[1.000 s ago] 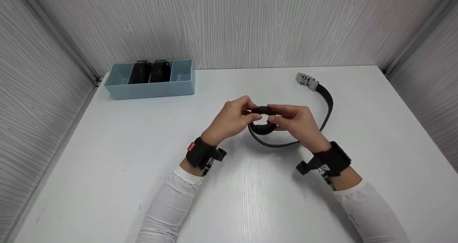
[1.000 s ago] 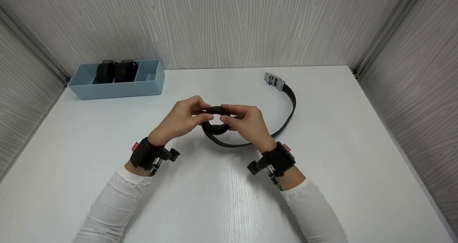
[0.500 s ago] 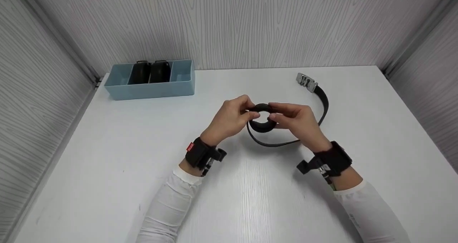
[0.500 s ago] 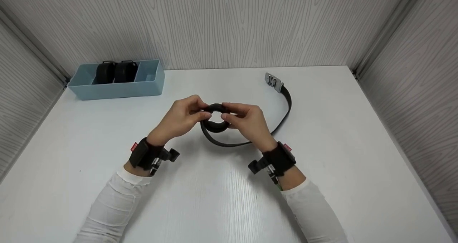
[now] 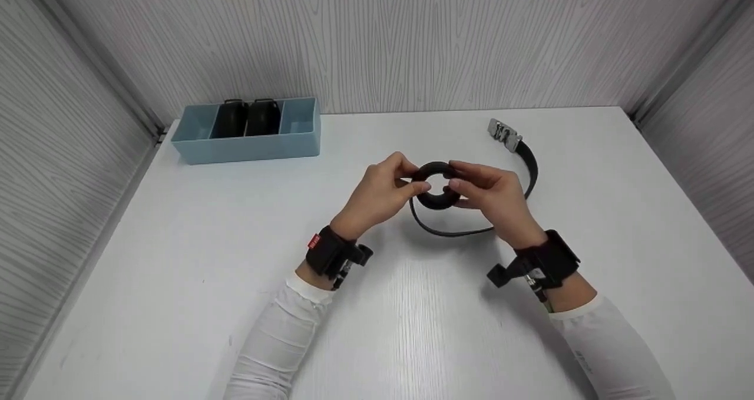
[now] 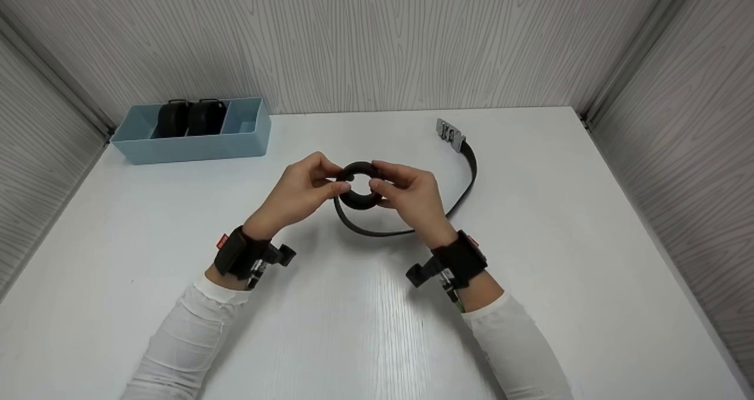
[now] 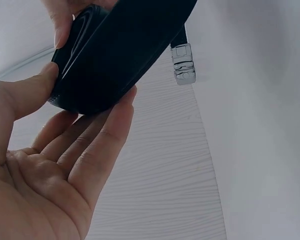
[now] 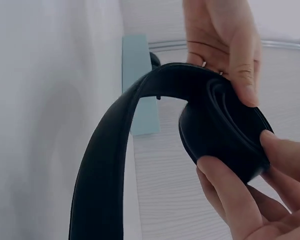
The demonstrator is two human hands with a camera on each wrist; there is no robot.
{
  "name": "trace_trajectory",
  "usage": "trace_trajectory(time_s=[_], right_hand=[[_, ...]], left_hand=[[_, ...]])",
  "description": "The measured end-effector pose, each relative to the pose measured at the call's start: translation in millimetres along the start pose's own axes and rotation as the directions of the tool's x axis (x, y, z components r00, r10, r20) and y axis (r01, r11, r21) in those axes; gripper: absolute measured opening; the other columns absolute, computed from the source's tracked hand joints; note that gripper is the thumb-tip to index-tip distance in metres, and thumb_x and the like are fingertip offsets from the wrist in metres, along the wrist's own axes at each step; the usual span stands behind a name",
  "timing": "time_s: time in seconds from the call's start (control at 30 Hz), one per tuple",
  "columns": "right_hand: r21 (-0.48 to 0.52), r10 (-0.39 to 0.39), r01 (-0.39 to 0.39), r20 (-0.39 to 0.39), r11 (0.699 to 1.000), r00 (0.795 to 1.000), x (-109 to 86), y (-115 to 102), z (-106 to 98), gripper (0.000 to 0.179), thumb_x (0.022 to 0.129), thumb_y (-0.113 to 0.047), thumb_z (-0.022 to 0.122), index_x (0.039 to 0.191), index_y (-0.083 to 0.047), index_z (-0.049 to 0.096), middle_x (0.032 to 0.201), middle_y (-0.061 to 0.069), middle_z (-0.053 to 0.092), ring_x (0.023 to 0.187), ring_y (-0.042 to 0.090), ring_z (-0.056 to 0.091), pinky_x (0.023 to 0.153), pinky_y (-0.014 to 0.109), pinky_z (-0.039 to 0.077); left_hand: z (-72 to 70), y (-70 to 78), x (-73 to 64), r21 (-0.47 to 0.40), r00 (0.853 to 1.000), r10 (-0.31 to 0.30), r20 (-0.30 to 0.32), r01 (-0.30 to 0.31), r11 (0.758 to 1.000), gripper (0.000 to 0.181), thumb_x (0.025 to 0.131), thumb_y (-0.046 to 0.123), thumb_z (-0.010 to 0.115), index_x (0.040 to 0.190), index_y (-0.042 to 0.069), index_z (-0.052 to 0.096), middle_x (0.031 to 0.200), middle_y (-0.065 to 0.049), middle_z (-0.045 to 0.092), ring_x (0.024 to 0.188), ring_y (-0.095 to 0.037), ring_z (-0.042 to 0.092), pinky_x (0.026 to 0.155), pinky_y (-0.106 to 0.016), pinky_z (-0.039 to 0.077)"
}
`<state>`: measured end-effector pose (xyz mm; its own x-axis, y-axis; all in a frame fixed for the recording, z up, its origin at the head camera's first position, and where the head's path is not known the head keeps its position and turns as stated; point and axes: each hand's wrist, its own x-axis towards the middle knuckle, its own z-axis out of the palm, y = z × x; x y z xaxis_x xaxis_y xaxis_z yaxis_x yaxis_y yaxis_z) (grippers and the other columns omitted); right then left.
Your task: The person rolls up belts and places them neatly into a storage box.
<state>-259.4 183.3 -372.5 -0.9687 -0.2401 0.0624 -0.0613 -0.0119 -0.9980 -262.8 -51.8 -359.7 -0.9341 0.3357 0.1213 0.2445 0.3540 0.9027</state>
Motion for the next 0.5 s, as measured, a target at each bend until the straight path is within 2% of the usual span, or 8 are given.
trace_trajectory(time_s=[0.1,0.23,0.37,0.5], right_hand=[[0.029,0.001,-0.001,-0.014,1.0,1.0,0.3,0.2,-0.1,0.043,0.097,-0.005,0.074,0.138,0.003,0.063,0.12,0.018,0.073,0.1,0.022,0.074,0.086,0.041,0.061],[0.02,0.001,-0.002,0.023,1.0,1.0,0.6,0.0,-1.2,0.045,0.096,-0.006,0.075,0.138,0.003,0.063,0.124,0.02,0.072,0.1,0.024,0.075,0.087,0.042,0.06],[-0.082,0.017,-0.01,0.08,0.997,0.997,0.5,-1.7,-3.7,0.044,0.094,-0.009,0.078,0.136,-0.001,0.066,0.126,0.017,0.072,0.101,0.023,0.076,0.087,0.039,0.061],[-0.181,0.021,0.0,0.114,0.983,0.993,0.7,-3.4,-4.8,0.041,0.094,-0.012,0.079,0.133,-0.003,0.07,0.126,0.015,0.072,0.103,0.019,0.075,0.085,0.035,0.061]], left_hand=[[-0.3,-0.6,-0.3,-0.012,1.0,0.013,-0.009,-0.013,1.0,0.021,0.098,0.02,0.075,0.108,0.006,0.064,0.107,-0.004,0.077,0.097,-0.011,0.073,0.081,-0.03,0.049],[-1.6,-1.3,-0.3,-0.009,0.999,0.053,-0.009,-0.053,0.999,0.016,0.098,0.016,0.075,0.104,0.004,0.065,0.099,-0.005,0.076,0.088,-0.009,0.069,0.075,-0.028,0.045],[-3.0,-0.6,-0.5,0.066,0.998,0.066,0.024,-0.068,0.996,0.016,0.098,0.017,0.075,0.103,0.004,0.067,0.094,-0.006,0.076,0.078,-0.01,0.059,0.068,-0.027,0.039],[-3.1,0.5,-0.9,0.145,0.996,0.07,0.051,-0.076,0.986,0.017,0.098,0.019,0.075,0.104,0.005,0.069,0.094,-0.005,0.076,0.075,-0.012,0.055,0.066,-0.027,0.037]])
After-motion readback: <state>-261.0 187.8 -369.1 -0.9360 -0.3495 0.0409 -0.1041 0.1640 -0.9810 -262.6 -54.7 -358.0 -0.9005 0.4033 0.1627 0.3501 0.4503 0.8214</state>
